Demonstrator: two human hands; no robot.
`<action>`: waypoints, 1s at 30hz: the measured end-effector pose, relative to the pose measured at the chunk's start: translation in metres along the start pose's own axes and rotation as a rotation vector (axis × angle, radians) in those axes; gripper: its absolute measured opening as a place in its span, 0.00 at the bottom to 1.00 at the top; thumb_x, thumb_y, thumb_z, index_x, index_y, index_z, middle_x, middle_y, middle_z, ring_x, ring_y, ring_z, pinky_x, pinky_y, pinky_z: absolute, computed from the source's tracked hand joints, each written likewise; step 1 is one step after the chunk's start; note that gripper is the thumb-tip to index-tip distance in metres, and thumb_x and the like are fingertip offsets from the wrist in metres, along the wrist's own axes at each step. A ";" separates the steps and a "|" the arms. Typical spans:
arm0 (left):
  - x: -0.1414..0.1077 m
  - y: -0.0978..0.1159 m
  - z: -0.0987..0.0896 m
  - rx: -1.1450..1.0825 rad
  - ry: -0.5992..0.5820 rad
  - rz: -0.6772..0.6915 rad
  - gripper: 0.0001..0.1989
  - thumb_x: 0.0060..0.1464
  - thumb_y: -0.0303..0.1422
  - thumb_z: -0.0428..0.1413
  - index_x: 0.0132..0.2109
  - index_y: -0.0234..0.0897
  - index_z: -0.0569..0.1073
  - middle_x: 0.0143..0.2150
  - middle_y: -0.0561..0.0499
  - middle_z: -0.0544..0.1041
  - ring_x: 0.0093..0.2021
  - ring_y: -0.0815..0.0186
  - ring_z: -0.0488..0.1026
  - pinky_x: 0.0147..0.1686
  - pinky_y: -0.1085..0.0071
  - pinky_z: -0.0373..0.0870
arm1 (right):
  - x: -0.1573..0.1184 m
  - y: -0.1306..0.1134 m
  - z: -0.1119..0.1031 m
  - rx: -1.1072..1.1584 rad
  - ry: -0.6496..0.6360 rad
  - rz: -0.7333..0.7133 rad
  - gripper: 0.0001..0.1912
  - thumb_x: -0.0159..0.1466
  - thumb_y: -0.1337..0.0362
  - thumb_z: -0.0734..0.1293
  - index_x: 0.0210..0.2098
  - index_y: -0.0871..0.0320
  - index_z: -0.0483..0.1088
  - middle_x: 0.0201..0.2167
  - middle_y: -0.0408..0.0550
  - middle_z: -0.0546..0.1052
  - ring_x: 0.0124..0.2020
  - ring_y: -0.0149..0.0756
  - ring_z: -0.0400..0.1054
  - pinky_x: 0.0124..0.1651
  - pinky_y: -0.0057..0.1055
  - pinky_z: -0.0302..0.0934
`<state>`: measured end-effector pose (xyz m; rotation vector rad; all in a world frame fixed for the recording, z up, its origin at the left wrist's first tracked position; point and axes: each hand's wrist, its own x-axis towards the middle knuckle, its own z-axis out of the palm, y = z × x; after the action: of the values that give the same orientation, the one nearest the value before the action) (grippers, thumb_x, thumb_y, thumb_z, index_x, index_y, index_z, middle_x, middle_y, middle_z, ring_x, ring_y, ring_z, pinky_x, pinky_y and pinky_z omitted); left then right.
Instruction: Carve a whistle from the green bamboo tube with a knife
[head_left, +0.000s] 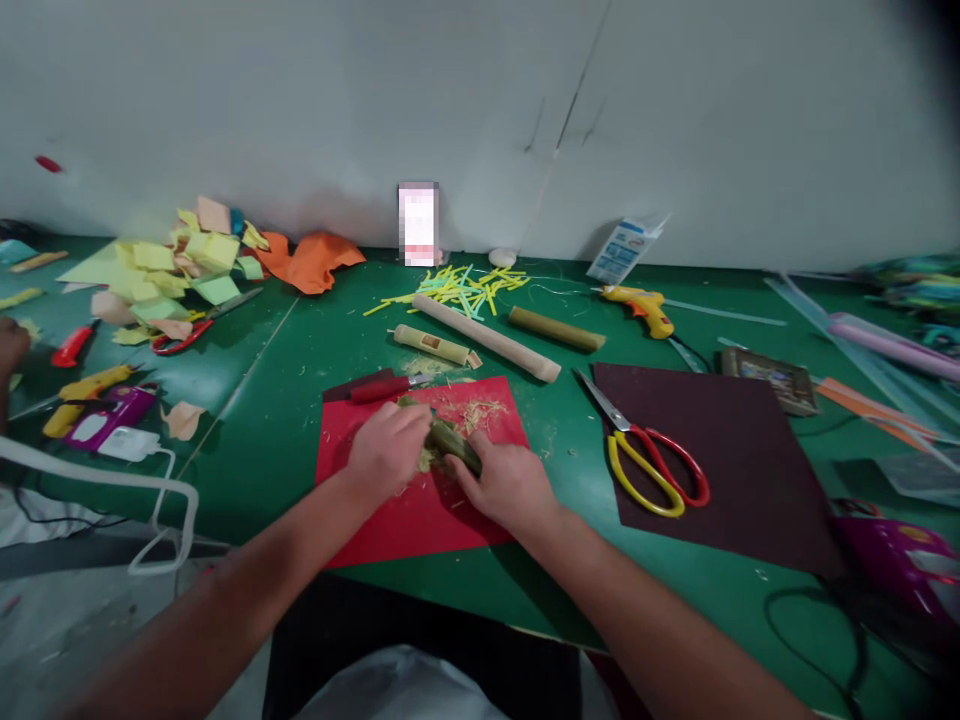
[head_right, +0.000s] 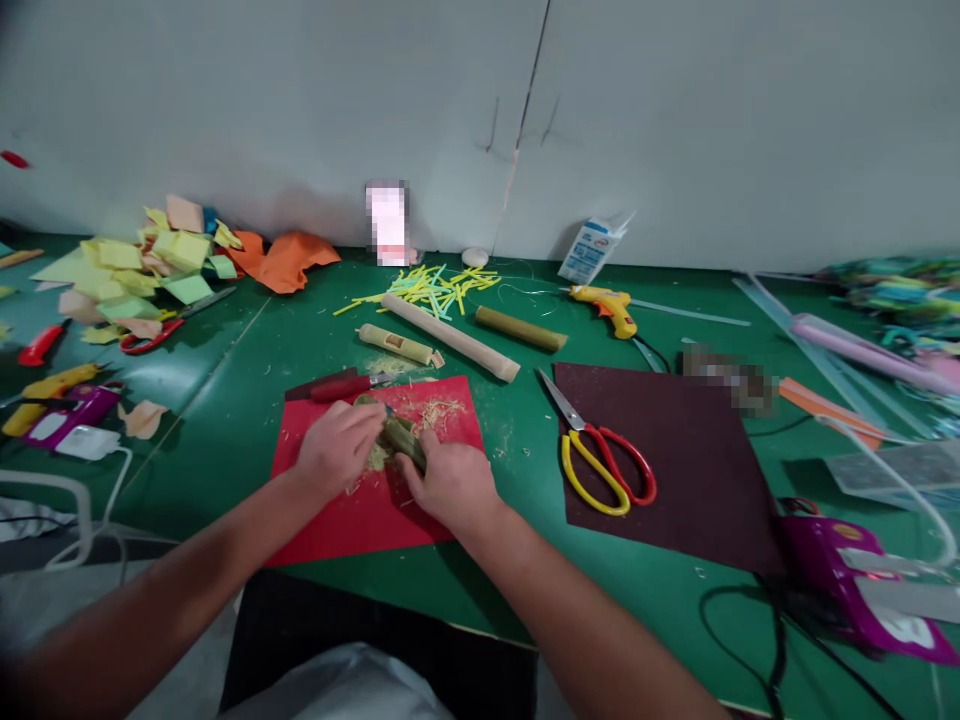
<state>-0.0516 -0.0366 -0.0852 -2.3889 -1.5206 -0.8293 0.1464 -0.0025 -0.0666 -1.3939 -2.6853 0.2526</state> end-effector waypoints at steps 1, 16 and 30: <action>0.000 0.001 0.000 0.002 -0.012 0.011 0.13 0.63 0.28 0.46 0.47 0.32 0.74 0.48 0.42 0.78 0.43 0.60 0.73 0.41 0.62 0.71 | 0.000 0.000 0.000 0.000 -0.004 -0.002 0.21 0.65 0.48 0.56 0.39 0.57 0.69 0.25 0.49 0.77 0.25 0.39 0.70 0.25 0.32 0.42; -0.003 -0.006 0.001 0.036 -0.032 0.014 0.14 0.64 0.28 0.44 0.48 0.32 0.73 0.47 0.41 0.77 0.44 0.60 0.73 0.41 0.62 0.71 | 0.002 0.000 0.001 -0.001 -0.026 -0.027 0.22 0.67 0.48 0.54 0.41 0.58 0.70 0.26 0.51 0.78 0.25 0.39 0.70 0.25 0.32 0.41; 0.000 -0.008 0.002 0.008 -0.056 0.027 0.14 0.65 0.28 0.43 0.45 0.33 0.73 0.46 0.44 0.77 0.45 0.61 0.73 0.41 0.63 0.69 | 0.002 0.000 0.001 0.001 -0.039 -0.011 0.22 0.67 0.48 0.54 0.41 0.58 0.70 0.26 0.51 0.78 0.25 0.40 0.70 0.25 0.32 0.41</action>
<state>-0.0579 -0.0326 -0.0876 -2.4408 -1.5056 -0.7551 0.1446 -0.0010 -0.0672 -1.3874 -2.7226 0.2833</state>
